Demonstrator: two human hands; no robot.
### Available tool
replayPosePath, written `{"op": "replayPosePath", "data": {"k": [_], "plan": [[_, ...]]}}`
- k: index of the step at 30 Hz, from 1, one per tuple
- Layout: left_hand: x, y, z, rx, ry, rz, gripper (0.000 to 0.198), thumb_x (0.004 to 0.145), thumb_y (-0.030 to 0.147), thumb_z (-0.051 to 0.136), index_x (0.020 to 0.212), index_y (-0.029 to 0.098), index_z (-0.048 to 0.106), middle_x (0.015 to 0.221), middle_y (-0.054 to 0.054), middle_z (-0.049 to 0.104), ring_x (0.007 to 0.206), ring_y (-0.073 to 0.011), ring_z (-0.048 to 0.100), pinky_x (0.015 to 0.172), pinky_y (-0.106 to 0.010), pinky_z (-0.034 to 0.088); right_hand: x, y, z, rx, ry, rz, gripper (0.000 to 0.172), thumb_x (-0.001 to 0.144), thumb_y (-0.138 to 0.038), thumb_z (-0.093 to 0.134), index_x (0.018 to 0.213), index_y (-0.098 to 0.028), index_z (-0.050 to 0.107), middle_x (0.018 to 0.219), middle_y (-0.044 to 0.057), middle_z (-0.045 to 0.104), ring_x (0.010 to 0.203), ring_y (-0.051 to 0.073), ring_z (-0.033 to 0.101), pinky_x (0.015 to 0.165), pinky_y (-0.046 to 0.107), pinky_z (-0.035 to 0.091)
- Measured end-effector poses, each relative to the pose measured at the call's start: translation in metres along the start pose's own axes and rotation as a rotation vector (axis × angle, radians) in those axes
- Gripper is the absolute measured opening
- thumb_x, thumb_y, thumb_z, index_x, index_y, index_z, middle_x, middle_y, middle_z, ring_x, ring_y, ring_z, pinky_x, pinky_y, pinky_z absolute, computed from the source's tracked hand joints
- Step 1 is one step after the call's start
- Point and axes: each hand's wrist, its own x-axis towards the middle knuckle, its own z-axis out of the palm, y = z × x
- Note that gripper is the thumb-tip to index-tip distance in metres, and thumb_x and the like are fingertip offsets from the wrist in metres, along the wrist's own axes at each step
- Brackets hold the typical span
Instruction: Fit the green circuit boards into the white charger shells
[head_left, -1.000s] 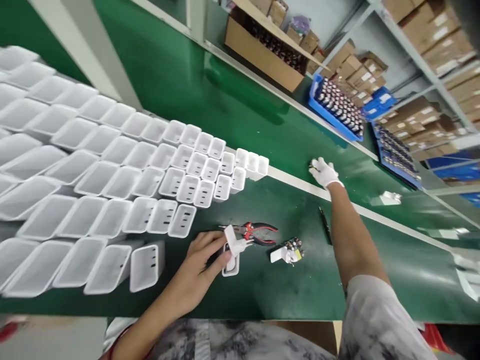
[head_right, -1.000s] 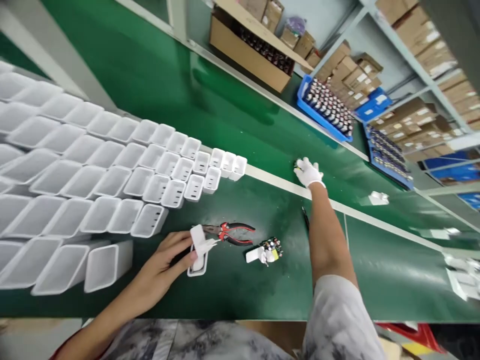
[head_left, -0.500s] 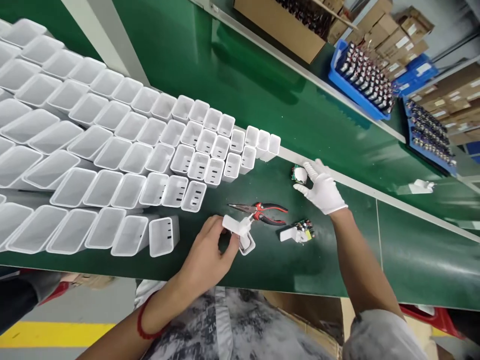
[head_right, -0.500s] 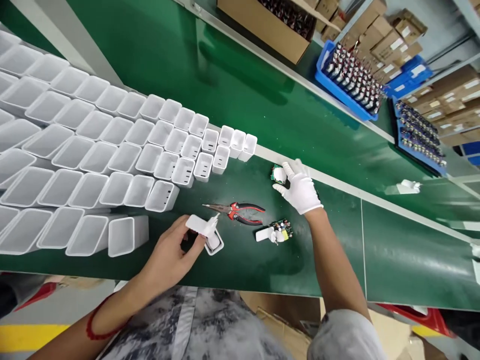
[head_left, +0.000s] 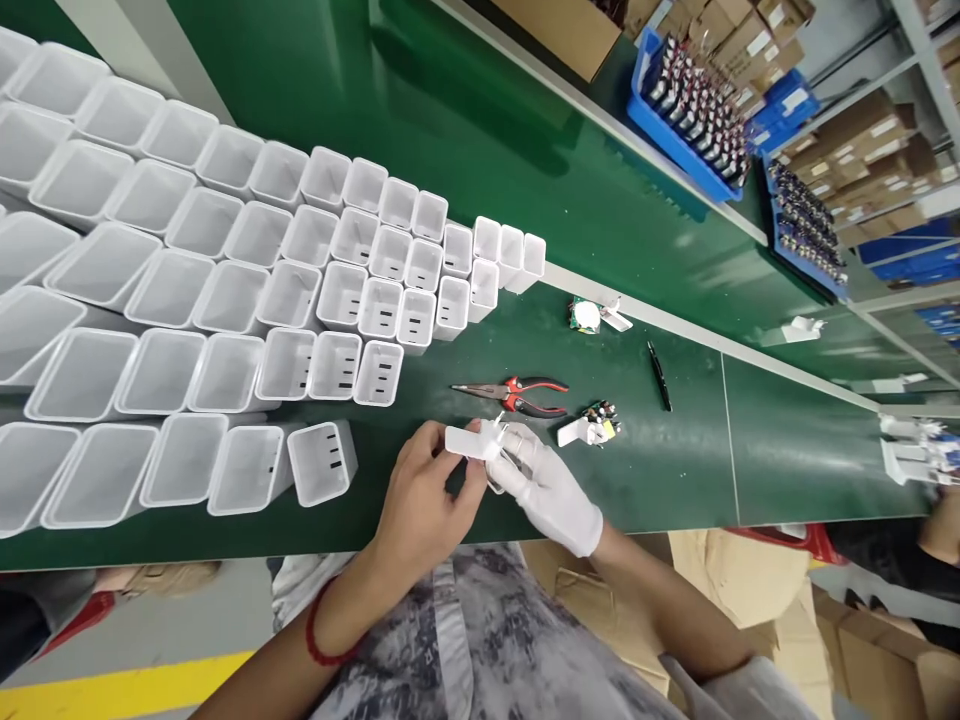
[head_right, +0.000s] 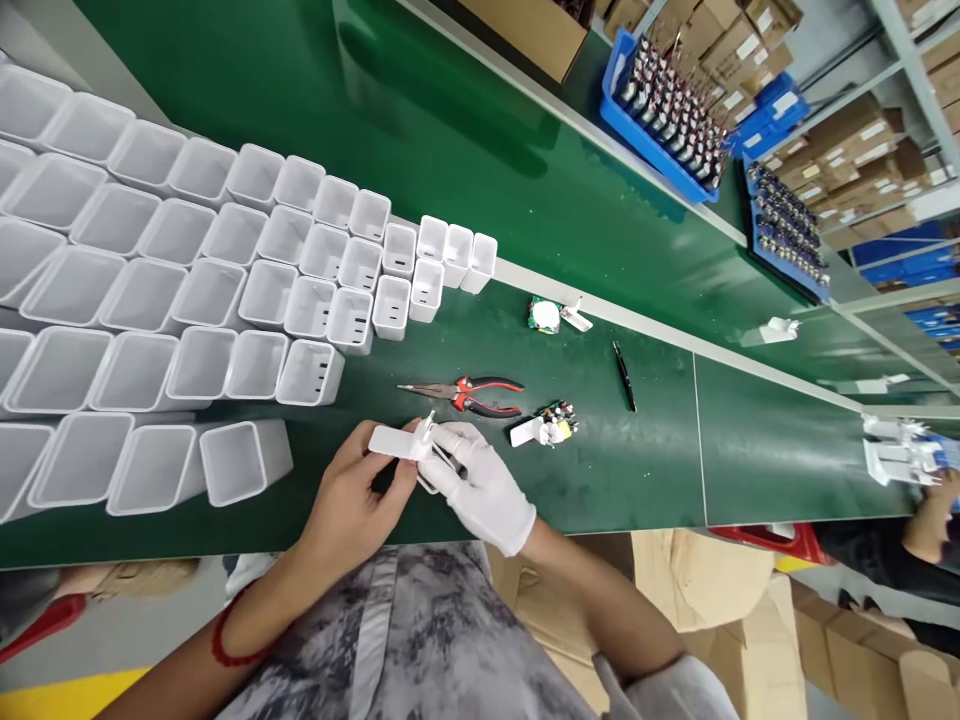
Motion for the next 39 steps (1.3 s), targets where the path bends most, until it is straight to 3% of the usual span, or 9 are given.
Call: {"op": "replayPosePath", "data": {"k": [3, 6, 9, 12, 14, 20, 27, 34, 39], "plan": [[0.001, -0.001, -0.002, -0.012, -0.013, 0.009, 0.036, 0.094, 0.023, 0.049, 0.124, 0.012, 0.066, 0.086, -0.007, 0.056, 0.081, -0.0202, 0.059, 0.074, -0.036, 0.051, 0.0, -0.008, -0.001, 0.173, -0.011, 0.195, 0.041, 0.085, -0.055, 0.066, 0.112, -0.024, 0.07, 0.102, 0.004, 0.05, 0.058, 0.006, 0.051, 0.039, 0.02, 0.044], [0.003, -0.003, -0.001, -0.028, -0.007, 0.021, 0.037, 0.093, 0.022, 0.049, 0.126, 0.013, 0.065, 0.086, -0.007, 0.056, 0.08, -0.0198, 0.058, 0.073, -0.035, 0.05, -0.005, -0.008, 0.008, 0.239, 0.098, 0.247, 0.037, 0.084, -0.052, 0.068, 0.109, -0.025, 0.072, 0.103, 0.003, 0.049, 0.047, 0.001, 0.047, 0.028, 0.015, 0.033], [0.003, -0.004, -0.001, -0.029, -0.004, 0.034, 0.036, 0.092, 0.021, 0.05, 0.125, 0.015, 0.065, 0.087, -0.007, 0.056, 0.081, -0.0194, 0.058, 0.073, -0.034, 0.05, -0.008, -0.004, 0.014, 0.263, 0.152, 0.189, 0.039, 0.084, -0.052, 0.067, 0.113, -0.026, 0.072, 0.104, 0.003, 0.05, 0.05, 0.002, 0.051, 0.034, 0.016, 0.045], [0.004, -0.004, -0.001, -0.029, 0.003, 0.046, 0.034, 0.092, 0.021, 0.051, 0.12, 0.015, 0.067, 0.087, -0.006, 0.057, 0.081, -0.0194, 0.059, 0.074, -0.033, 0.05, -0.011, -0.003, 0.013, 0.295, 0.113, 0.203, 0.042, 0.084, -0.052, 0.067, 0.118, -0.027, 0.071, 0.107, 0.002, 0.051, 0.063, 0.007, 0.061, 0.053, 0.023, 0.061], [0.004, -0.004, 0.0, -0.026, 0.015, 0.054, 0.032, 0.091, 0.021, 0.051, 0.119, 0.015, 0.068, 0.086, -0.006, 0.057, 0.081, -0.0197, 0.059, 0.074, -0.033, 0.05, -0.011, -0.004, 0.011, 0.309, 0.117, 0.209, 0.041, 0.084, -0.051, 0.068, 0.118, -0.027, 0.071, 0.107, 0.002, 0.052, 0.068, 0.009, 0.063, 0.059, 0.025, 0.063], [0.003, -0.005, 0.002, -0.001, 0.034, 0.068, 0.033, 0.091, 0.02, 0.052, 0.119, 0.015, 0.067, 0.085, -0.007, 0.058, 0.081, -0.0205, 0.059, 0.074, -0.034, 0.05, -0.011, -0.001, 0.013, 0.328, 0.186, 0.222, 0.037, 0.082, -0.048, 0.072, 0.111, -0.025, 0.073, 0.102, 0.001, 0.051, 0.055, 0.005, 0.061, 0.045, 0.021, 0.059], [0.003, -0.005, 0.001, -0.008, 0.02, 0.049, 0.031, 0.091, 0.02, 0.051, 0.117, 0.019, 0.067, 0.092, -0.007, 0.061, 0.088, -0.0211, 0.062, 0.078, -0.036, 0.052, -0.014, 0.007, 0.002, 0.404, 0.06, 0.181, 0.05, 0.086, -0.051, 0.067, 0.129, -0.026, 0.062, 0.101, 0.002, 0.058, 0.064, 0.01, 0.064, 0.061, 0.03, 0.064], [0.0, -0.007, 0.001, -0.011, 0.013, 0.064, 0.033, 0.091, 0.018, 0.052, 0.122, 0.017, 0.065, 0.103, -0.011, 0.064, 0.095, -0.0238, 0.062, 0.084, -0.041, 0.052, -0.007, 0.009, 0.012, 0.316, 0.14, 0.157, 0.039, 0.083, -0.05, 0.069, 0.113, -0.027, 0.071, 0.103, 0.003, 0.049, 0.057, 0.006, 0.058, 0.041, 0.021, 0.055], [0.001, -0.007, 0.001, -0.015, 0.011, 0.051, 0.03, 0.091, 0.018, 0.052, 0.119, 0.019, 0.065, 0.105, -0.01, 0.064, 0.098, -0.0239, 0.063, 0.087, -0.04, 0.052, -0.011, 0.015, 0.004, 0.187, 0.069, 0.074, 0.048, 0.091, -0.047, 0.059, 0.135, -0.029, 0.056, 0.113, 0.006, 0.053, 0.058, 0.007, 0.059, 0.045, 0.024, 0.054]]}}
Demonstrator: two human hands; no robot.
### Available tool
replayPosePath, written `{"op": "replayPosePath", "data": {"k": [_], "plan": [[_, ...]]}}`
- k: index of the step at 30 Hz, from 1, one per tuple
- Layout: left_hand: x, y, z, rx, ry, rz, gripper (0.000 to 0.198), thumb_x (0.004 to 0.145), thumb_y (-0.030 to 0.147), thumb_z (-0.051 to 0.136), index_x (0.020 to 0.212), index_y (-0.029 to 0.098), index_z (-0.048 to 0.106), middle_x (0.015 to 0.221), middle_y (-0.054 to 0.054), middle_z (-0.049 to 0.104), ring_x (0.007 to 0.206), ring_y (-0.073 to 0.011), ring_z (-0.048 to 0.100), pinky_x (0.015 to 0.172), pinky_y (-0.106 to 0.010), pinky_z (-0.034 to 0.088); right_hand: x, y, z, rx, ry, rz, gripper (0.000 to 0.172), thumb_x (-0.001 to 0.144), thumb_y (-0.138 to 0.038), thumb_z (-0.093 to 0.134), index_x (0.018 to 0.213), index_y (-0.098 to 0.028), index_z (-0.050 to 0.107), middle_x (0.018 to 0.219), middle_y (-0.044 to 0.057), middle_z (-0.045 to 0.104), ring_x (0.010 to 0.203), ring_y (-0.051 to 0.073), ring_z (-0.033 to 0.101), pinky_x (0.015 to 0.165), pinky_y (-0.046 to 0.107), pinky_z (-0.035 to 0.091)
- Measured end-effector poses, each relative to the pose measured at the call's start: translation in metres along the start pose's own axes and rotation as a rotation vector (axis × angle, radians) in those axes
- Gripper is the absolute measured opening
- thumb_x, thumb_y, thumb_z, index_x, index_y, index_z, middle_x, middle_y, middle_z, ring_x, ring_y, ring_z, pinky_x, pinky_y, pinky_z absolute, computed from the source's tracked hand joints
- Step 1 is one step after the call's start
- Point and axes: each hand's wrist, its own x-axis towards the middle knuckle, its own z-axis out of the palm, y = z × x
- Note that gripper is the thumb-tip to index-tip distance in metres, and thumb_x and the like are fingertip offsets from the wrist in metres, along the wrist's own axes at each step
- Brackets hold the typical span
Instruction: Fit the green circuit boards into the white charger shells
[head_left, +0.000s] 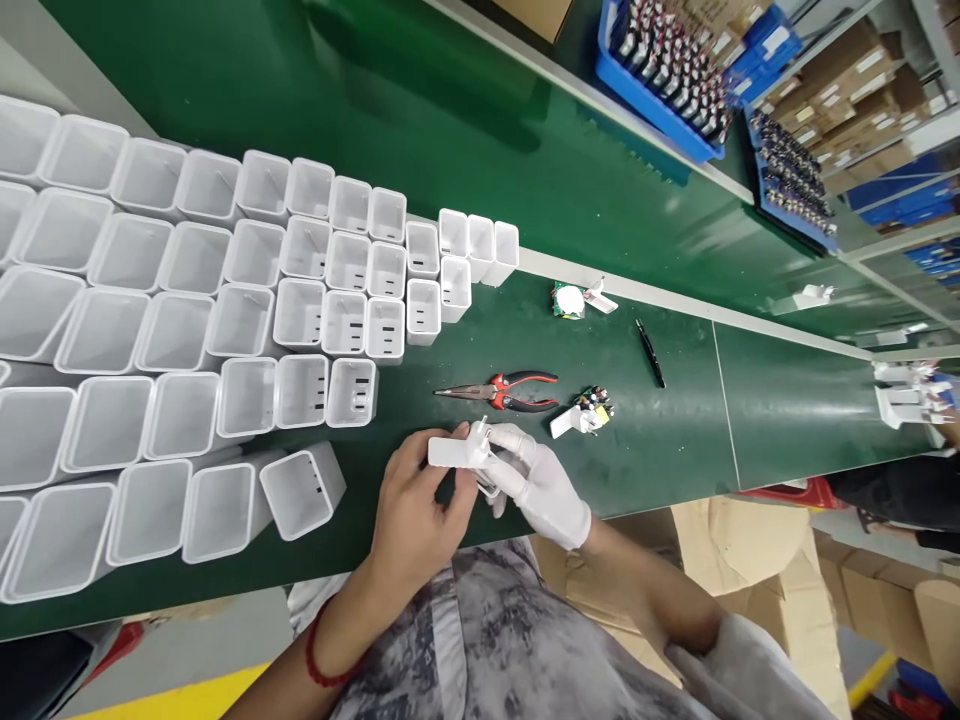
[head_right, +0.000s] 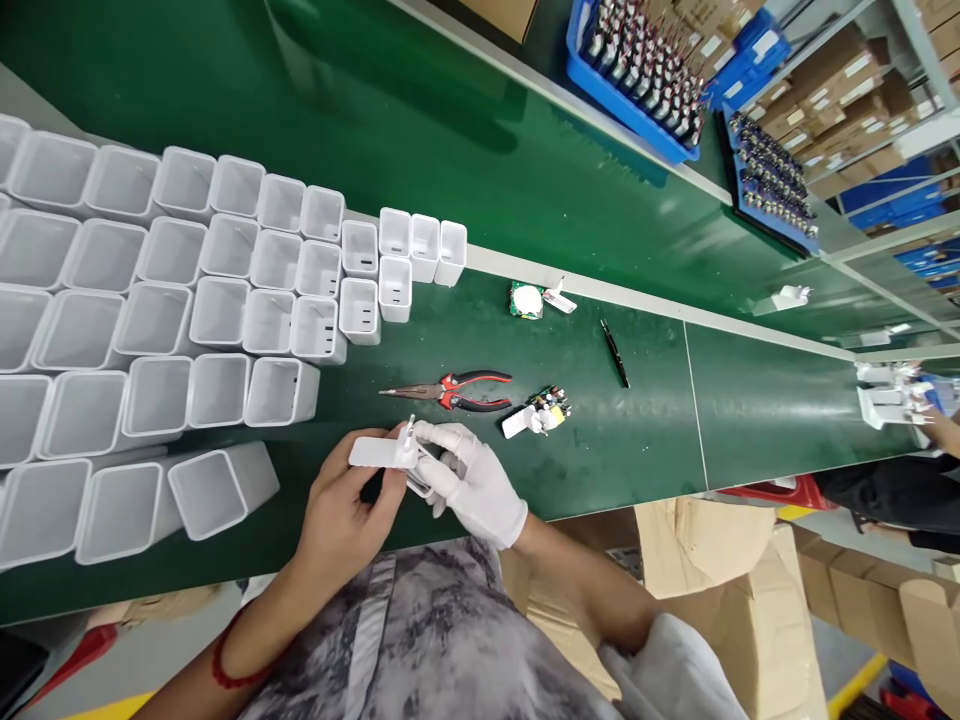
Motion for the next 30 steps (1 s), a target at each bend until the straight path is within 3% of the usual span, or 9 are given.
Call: {"op": "replayPosePath", "data": {"k": [4, 7, 9, 11, 14, 16, 19, 25, 30], "plan": [[0.0, 0.0, -0.002, -0.005, -0.046, -0.015, 0.028, 0.094, 0.021, 0.049, 0.117, 0.019, 0.065, 0.107, -0.01, 0.063, 0.101, -0.0248, 0.062, 0.088, -0.041, 0.05, 0.001, -0.005, -0.005, -0.518, -0.062, -0.325, 0.074, 0.083, -0.038, 0.066, 0.15, -0.027, 0.034, 0.129, 0.012, 0.057, 0.1, 0.024, 0.064, 0.083, 0.041, 0.058], [-0.001, 0.005, -0.01, -0.001, -0.119, -0.036, 0.031, 0.097, 0.025, 0.045, 0.121, 0.019, 0.064, 0.113, -0.011, 0.062, 0.106, -0.0255, 0.059, 0.092, -0.043, 0.048, 0.006, -0.01, -0.002, -0.773, -0.042, -0.349, 0.07, 0.084, -0.042, 0.063, 0.147, -0.02, 0.041, 0.122, 0.015, 0.062, 0.102, 0.029, 0.064, 0.086, 0.044, 0.054], [-0.001, 0.012, -0.017, -0.038, -0.15, -0.043, 0.035, 0.099, 0.027, 0.043, 0.129, 0.02, 0.059, 0.118, -0.011, 0.06, 0.109, -0.024, 0.058, 0.095, -0.041, 0.048, 0.007, -0.015, -0.004, -0.638, -0.006, -0.297, 0.06, 0.089, -0.043, 0.058, 0.143, -0.019, 0.046, 0.108, 0.012, 0.067, 0.089, 0.025, 0.065, 0.08, 0.039, 0.054], [0.0, 0.02, -0.024, -0.107, -0.118, -0.04, 0.039, 0.1, 0.028, 0.042, 0.137, 0.022, 0.053, 0.123, -0.009, 0.057, 0.109, -0.0208, 0.059, 0.092, -0.035, 0.049, 0.007, -0.021, -0.012, -0.267, 0.038, -0.217, 0.054, 0.091, -0.043, 0.056, 0.14, -0.022, 0.05, 0.09, 0.005, 0.068, 0.068, 0.017, 0.061, 0.067, 0.031, 0.052], [0.003, 0.027, -0.027, -0.164, -0.039, -0.025, 0.035, 0.1, 0.028, 0.043, 0.132, 0.023, 0.057, 0.119, -0.007, 0.057, 0.104, -0.0166, 0.06, 0.087, -0.028, 0.05, 0.008, -0.033, -0.032, 0.367, 0.159, -0.102, 0.052, 0.089, -0.048, 0.057, 0.131, -0.018, 0.058, 0.061, -0.003, 0.058, 0.044, 0.01, 0.043, 0.042, 0.023, 0.037], [0.006, 0.026, -0.023, -0.153, -0.048, -0.008, 0.029, 0.099, 0.026, 0.047, 0.122, 0.024, 0.063, 0.113, -0.004, 0.061, 0.101, -0.0151, 0.062, 0.085, -0.025, 0.05, 0.009, -0.04, -0.045, 0.645, 0.186, -0.042, 0.052, 0.083, -0.05, 0.063, 0.122, -0.016, 0.063, 0.059, -0.004, 0.055, 0.043, 0.01, 0.041, 0.036, 0.022, 0.03], [0.007, 0.021, -0.011, -0.121, -0.075, 0.014, 0.023, 0.097, 0.026, 0.05, 0.113, 0.025, 0.068, 0.107, -0.002, 0.065, 0.098, -0.0141, 0.064, 0.082, -0.022, 0.051, 0.013, -0.044, -0.059, 0.897, 0.115, 0.056, 0.053, 0.073, -0.048, 0.075, 0.114, -0.016, 0.067, 0.072, -0.001, 0.061, 0.052, 0.01, 0.048, 0.034, 0.02, 0.033], [0.011, 0.015, 0.002, -0.045, -0.064, 0.035, 0.022, 0.096, 0.03, 0.051, 0.105, 0.023, 0.07, 0.1, -0.003, 0.068, 0.093, -0.0151, 0.066, 0.078, -0.023, 0.054, 0.016, -0.036, -0.065, 1.047, 0.057, 0.109, 0.053, 0.072, -0.043, 0.078, 0.116, -0.014, 0.066, 0.072, -0.002, 0.061, 0.057, 0.009, 0.053, 0.035, 0.016, 0.037], [0.014, 0.004, 0.012, 0.053, -0.034, 0.14, 0.017, 0.094, 0.025, 0.054, 0.102, 0.021, 0.069, 0.095, -0.004, 0.068, 0.09, -0.0169, 0.066, 0.079, -0.027, 0.055, 0.021, -0.045, -0.087, 0.648, 0.141, -0.035, 0.051, 0.083, -0.051, 0.063, 0.121, -0.018, 0.063, 0.063, -0.002, 0.06, 0.038, 0.009, 0.041, 0.033, 0.023, 0.035]]}}
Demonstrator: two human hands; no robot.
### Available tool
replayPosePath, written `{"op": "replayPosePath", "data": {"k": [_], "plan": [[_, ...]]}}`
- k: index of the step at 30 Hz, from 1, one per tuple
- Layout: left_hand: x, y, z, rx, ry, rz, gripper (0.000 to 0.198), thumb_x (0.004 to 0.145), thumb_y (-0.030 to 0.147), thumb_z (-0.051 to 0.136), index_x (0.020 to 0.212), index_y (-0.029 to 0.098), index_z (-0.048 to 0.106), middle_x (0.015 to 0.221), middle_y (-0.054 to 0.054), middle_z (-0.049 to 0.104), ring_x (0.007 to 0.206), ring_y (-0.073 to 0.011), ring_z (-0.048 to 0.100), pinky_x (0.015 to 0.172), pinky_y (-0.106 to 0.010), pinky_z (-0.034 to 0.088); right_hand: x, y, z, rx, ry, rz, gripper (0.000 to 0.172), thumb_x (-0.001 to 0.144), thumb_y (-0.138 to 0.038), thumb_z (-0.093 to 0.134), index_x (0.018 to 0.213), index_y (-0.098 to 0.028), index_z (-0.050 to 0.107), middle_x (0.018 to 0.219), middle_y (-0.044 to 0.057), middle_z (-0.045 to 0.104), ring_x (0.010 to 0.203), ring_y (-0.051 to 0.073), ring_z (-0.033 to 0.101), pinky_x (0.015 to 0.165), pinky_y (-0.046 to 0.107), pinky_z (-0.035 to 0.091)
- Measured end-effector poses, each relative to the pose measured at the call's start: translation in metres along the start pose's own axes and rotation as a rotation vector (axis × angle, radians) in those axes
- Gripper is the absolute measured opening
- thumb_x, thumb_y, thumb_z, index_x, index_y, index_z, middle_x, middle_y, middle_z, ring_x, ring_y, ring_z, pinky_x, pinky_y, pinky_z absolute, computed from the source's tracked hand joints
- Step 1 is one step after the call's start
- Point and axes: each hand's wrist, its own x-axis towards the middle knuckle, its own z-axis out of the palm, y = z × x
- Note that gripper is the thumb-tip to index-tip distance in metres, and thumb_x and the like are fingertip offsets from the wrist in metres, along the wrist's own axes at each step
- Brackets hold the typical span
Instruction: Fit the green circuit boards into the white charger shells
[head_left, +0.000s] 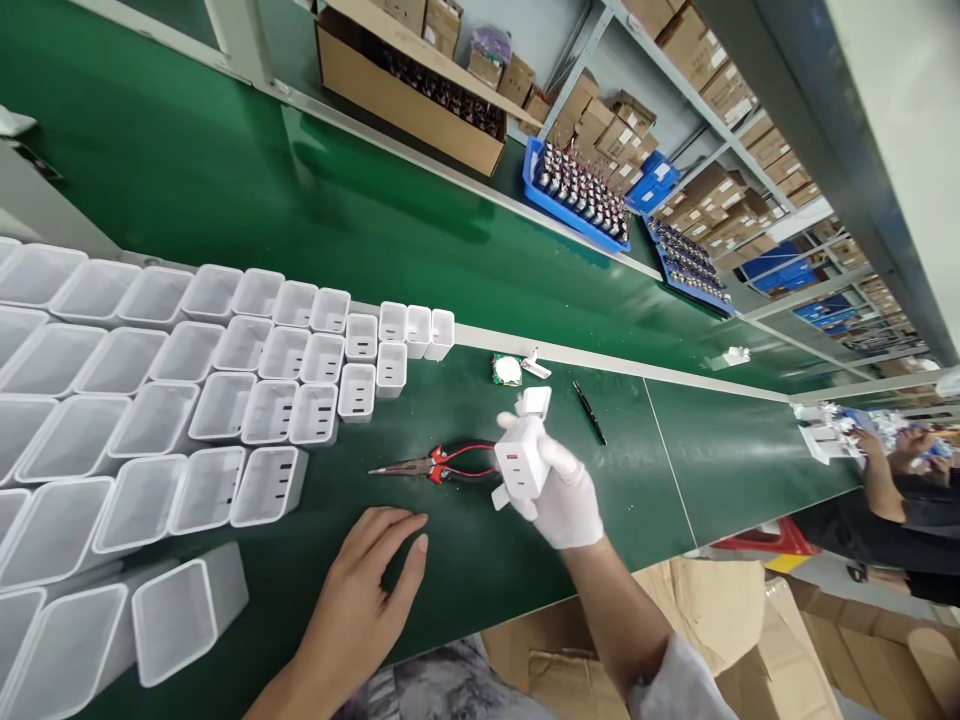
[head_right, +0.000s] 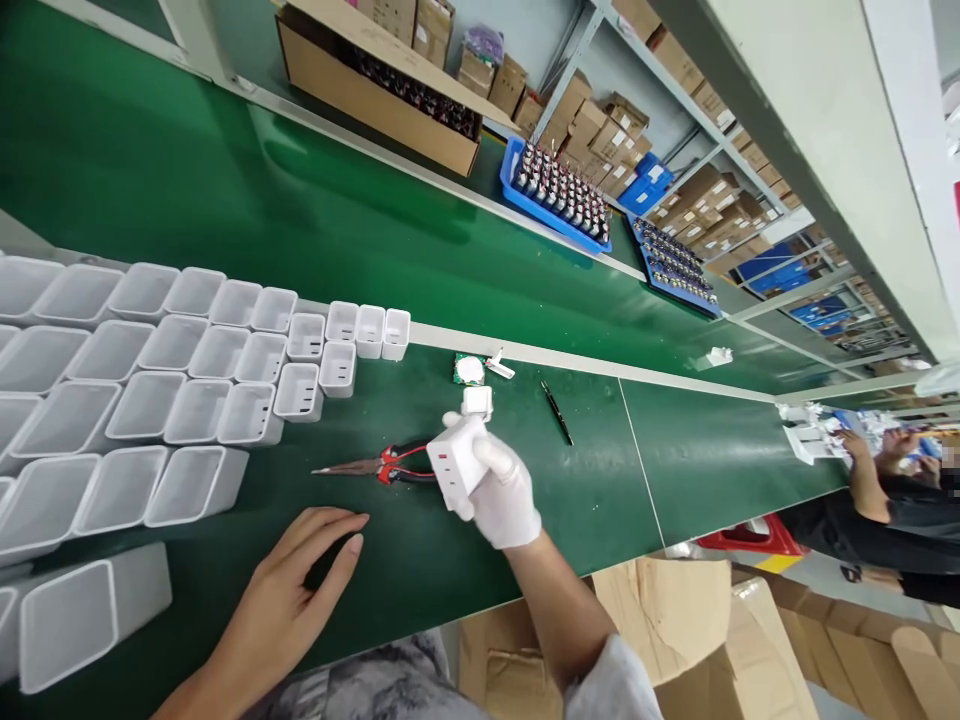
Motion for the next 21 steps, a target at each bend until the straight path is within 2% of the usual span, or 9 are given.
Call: {"op": "replayPosePath", "data": {"k": [2, 5, 6, 8, 11, 15, 18, 21], "plan": [[0.0, -0.005, 0.005, 0.043, 0.017, 0.062, 0.017, 0.093, 0.021, 0.054, 0.103, 0.02, 0.068, 0.095, -0.005, 0.068, 0.091, -0.0181, 0.065, 0.081, -0.029, 0.055, 0.018, -0.024, -0.012, -0.274, 0.086, -0.191, 0.055, 0.084, -0.051, 0.06, 0.128, -0.019, 0.058, 0.066, -0.001, 0.062, 0.039, 0.011, 0.044, 0.037, 0.026, 0.039], [0.0, -0.007, 0.009, 0.089, 0.023, 0.111, 0.018, 0.092, 0.017, 0.054, 0.103, 0.02, 0.067, 0.094, -0.006, 0.068, 0.089, -0.0193, 0.064, 0.081, -0.032, 0.055, 0.068, -0.07, -0.036, -0.798, 0.348, -0.486, 0.062, 0.088, -0.052, 0.055, 0.14, -0.018, 0.048, 0.088, 0.007, 0.07, 0.057, 0.017, 0.061, 0.048, 0.029, 0.049], [0.001, -0.007, 0.01, 0.098, 0.02, 0.111, 0.018, 0.091, 0.016, 0.054, 0.104, 0.02, 0.067, 0.093, -0.006, 0.068, 0.088, -0.0193, 0.065, 0.079, -0.032, 0.055, 0.089, -0.085, -0.043, -1.003, 0.468, -0.529, 0.062, 0.09, -0.051, 0.049, 0.142, -0.017, 0.046, 0.095, 0.009, 0.071, 0.064, 0.02, 0.065, 0.055, 0.031, 0.053], [0.001, -0.006, 0.009, 0.107, 0.016, 0.103, 0.018, 0.091, 0.017, 0.054, 0.103, 0.021, 0.067, 0.092, -0.006, 0.068, 0.085, -0.0192, 0.065, 0.076, -0.031, 0.056, 0.135, -0.109, -0.053, -1.395, 0.608, -0.488, 0.058, 0.093, -0.044, 0.042, 0.145, -0.017, 0.043, 0.112, 0.011, 0.071, 0.09, 0.024, 0.07, 0.077, 0.034, 0.056], [0.002, -0.003, 0.005, 0.12, 0.008, 0.081, 0.019, 0.092, 0.019, 0.054, 0.104, 0.023, 0.068, 0.092, -0.005, 0.07, 0.084, -0.0193, 0.068, 0.073, -0.03, 0.059, 0.195, -0.128, -0.057, -1.539, 0.632, -0.428, 0.057, 0.091, -0.036, 0.049, 0.144, -0.017, 0.045, 0.122, 0.012, 0.069, 0.111, 0.028, 0.066, 0.093, 0.038, 0.052], [0.008, 0.005, -0.006, 0.121, -0.045, 0.029, 0.02, 0.092, 0.024, 0.054, 0.109, 0.023, 0.066, 0.093, -0.004, 0.072, 0.086, -0.0182, 0.071, 0.072, -0.027, 0.061, 0.245, -0.127, -0.05, -1.6, 0.598, -0.356, 0.061, 0.09, -0.039, 0.054, 0.145, -0.015, 0.044, 0.121, 0.015, 0.07, 0.112, 0.031, 0.066, 0.094, 0.04, 0.051], [0.023, 0.019, -0.017, 0.129, -0.065, 0.01, 0.023, 0.094, 0.024, 0.052, 0.113, 0.022, 0.064, 0.09, -0.003, 0.071, 0.08, -0.0158, 0.071, 0.069, -0.024, 0.061, 0.257, -0.125, -0.046, -1.656, 0.572, -0.323, 0.059, 0.09, -0.039, 0.054, 0.143, -0.015, 0.047, 0.121, 0.016, 0.069, 0.111, 0.031, 0.066, 0.093, 0.039, 0.052], [0.051, 0.034, -0.022, 0.216, -0.023, 0.1, 0.025, 0.094, 0.02, 0.049, 0.115, 0.02, 0.062, 0.098, -0.006, 0.071, 0.086, -0.0201, 0.07, 0.077, -0.033, 0.06, 0.247, -0.131, -0.048, -1.708, 0.591, -0.3, 0.071, 0.087, -0.041, 0.059, 0.147, -0.007, 0.04, 0.124, 0.023, 0.065, 0.113, 0.035, 0.064, 0.092, 0.043, 0.052]]}}
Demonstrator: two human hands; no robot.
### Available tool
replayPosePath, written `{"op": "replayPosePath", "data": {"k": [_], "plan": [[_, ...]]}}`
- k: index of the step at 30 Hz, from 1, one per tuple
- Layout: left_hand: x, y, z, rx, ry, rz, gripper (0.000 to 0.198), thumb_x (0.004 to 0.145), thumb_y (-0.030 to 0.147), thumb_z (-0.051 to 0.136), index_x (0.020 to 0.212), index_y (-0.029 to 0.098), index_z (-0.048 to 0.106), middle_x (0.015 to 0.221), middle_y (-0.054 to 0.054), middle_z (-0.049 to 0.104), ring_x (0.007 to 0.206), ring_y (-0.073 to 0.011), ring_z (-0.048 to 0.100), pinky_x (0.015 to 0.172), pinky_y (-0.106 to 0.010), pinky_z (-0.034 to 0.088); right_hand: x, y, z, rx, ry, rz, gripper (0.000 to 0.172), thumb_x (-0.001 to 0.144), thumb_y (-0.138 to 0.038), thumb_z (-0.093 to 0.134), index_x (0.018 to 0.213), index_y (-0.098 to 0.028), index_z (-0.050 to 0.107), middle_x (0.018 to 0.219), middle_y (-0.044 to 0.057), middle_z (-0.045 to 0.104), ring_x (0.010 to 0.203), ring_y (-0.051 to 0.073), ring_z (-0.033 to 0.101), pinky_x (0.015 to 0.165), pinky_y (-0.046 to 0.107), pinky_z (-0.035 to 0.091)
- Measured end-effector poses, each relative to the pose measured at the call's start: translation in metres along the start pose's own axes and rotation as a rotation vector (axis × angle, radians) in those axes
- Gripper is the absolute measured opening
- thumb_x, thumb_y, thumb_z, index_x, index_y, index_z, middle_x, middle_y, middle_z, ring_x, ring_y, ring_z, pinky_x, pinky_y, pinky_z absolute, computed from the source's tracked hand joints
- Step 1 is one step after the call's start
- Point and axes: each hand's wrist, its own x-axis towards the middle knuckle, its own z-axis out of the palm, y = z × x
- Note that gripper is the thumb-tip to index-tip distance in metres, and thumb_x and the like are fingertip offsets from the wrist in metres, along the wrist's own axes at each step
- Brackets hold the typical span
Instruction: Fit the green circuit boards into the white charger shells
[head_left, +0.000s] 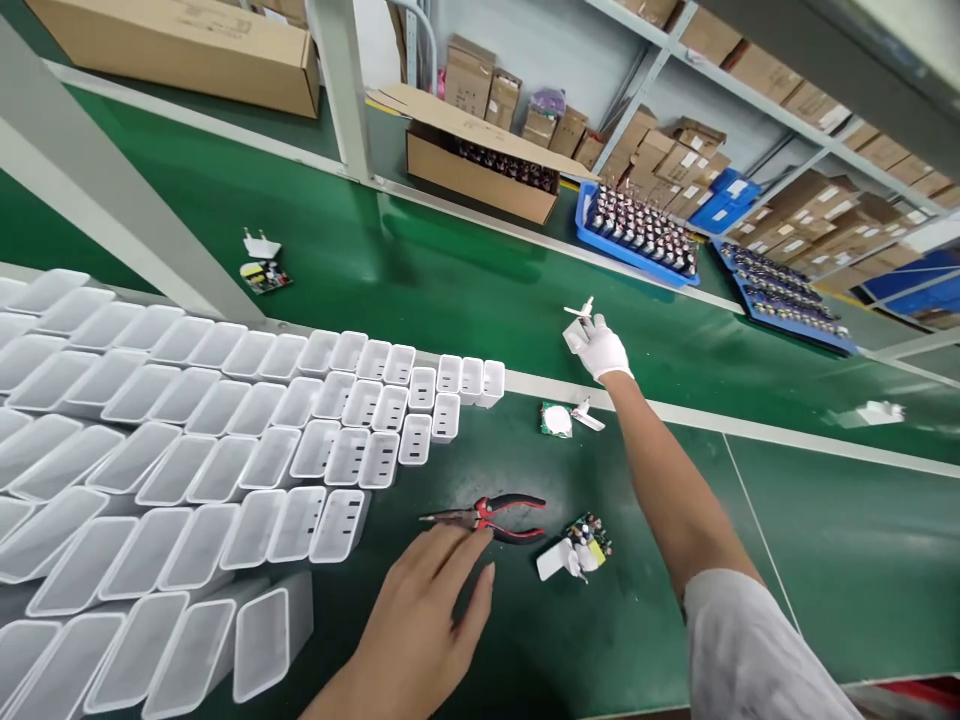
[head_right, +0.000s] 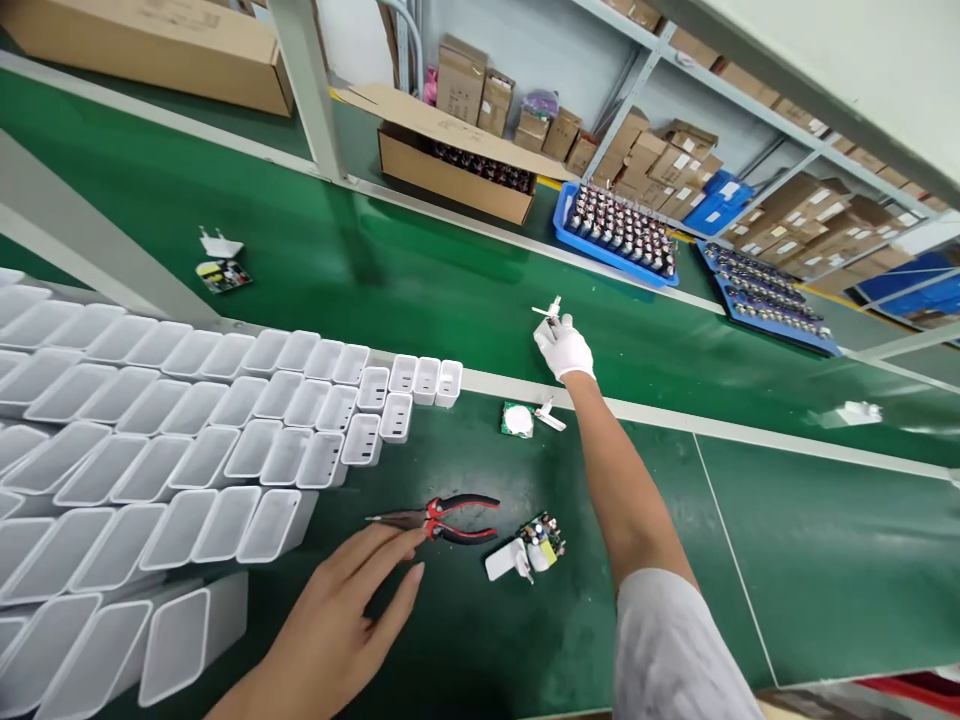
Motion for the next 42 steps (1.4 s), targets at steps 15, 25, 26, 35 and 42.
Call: {"op": "replayPosePath", "data": {"k": [15, 25, 26, 35, 42], "plan": [[0.147, -0.015, 0.047, 0.451, 0.006, -0.15, 0.038, 0.081, 0.003, 0.044, 0.11, 0.003, 0.069, 0.127, -0.03, 0.055, 0.123, -0.0483, 0.047, 0.089, -0.065, 0.043, -0.117, 0.045, -0.007, 0.317, -0.375, -0.509, 0.061, 0.066, -0.032, 0.083, 0.123, -0.015, 0.067, 0.107, 0.015, 0.073, 0.101, 0.034, 0.067, 0.094, 0.05, 0.049], [0.103, 0.029, 0.022, 0.308, 0.029, 0.095, 0.021, 0.084, 0.005, 0.049, 0.093, 0.007, 0.068, 0.134, -0.025, 0.05, 0.138, -0.0439, 0.038, 0.109, -0.06, 0.038, -0.171, 0.055, -0.039, 1.284, -0.375, -0.377, 0.07, 0.059, -0.061, 0.084, 0.118, -0.027, 0.066, 0.11, 0.009, 0.072, 0.096, 0.027, 0.07, 0.088, 0.044, 0.055], [0.082, 0.032, 0.015, 0.27, 0.016, 0.143, 0.019, 0.087, 0.008, 0.048, 0.091, 0.008, 0.066, 0.133, -0.025, 0.049, 0.135, -0.0421, 0.043, 0.107, -0.057, 0.043, -0.179, 0.052, -0.042, 1.36, -0.382, -0.352, 0.066, 0.055, -0.056, 0.089, 0.111, -0.028, 0.069, 0.105, 0.007, 0.073, 0.092, 0.026, 0.07, 0.086, 0.044, 0.055], [-0.072, -0.01, -0.003, -0.018, -0.07, -0.095, 0.04, 0.089, 0.015, 0.059, 0.126, 0.021, 0.046, 0.131, -0.015, 0.057, 0.122, -0.0283, 0.058, 0.099, -0.046, 0.052, -0.26, -0.002, -0.046, 0.918, -0.442, -0.701, 0.067, 0.062, -0.038, 0.09, 0.123, -0.037, 0.063, 0.111, 0.006, 0.064, 0.097, 0.026, 0.065, 0.083, 0.044, 0.054], [-0.078, -0.028, 0.005, -0.235, -0.072, -0.287, 0.072, 0.078, 0.031, 0.077, 0.139, 0.026, 0.039, 0.131, -0.01, 0.062, 0.123, -0.0283, 0.059, 0.102, -0.045, 0.051, -0.283, -0.045, -0.037, 0.445, -0.241, -1.2, 0.07, 0.077, -0.046, 0.076, 0.138, -0.036, 0.044, 0.105, 0.006, 0.065, 0.1, 0.027, 0.063, 0.092, 0.049, 0.045]]}}
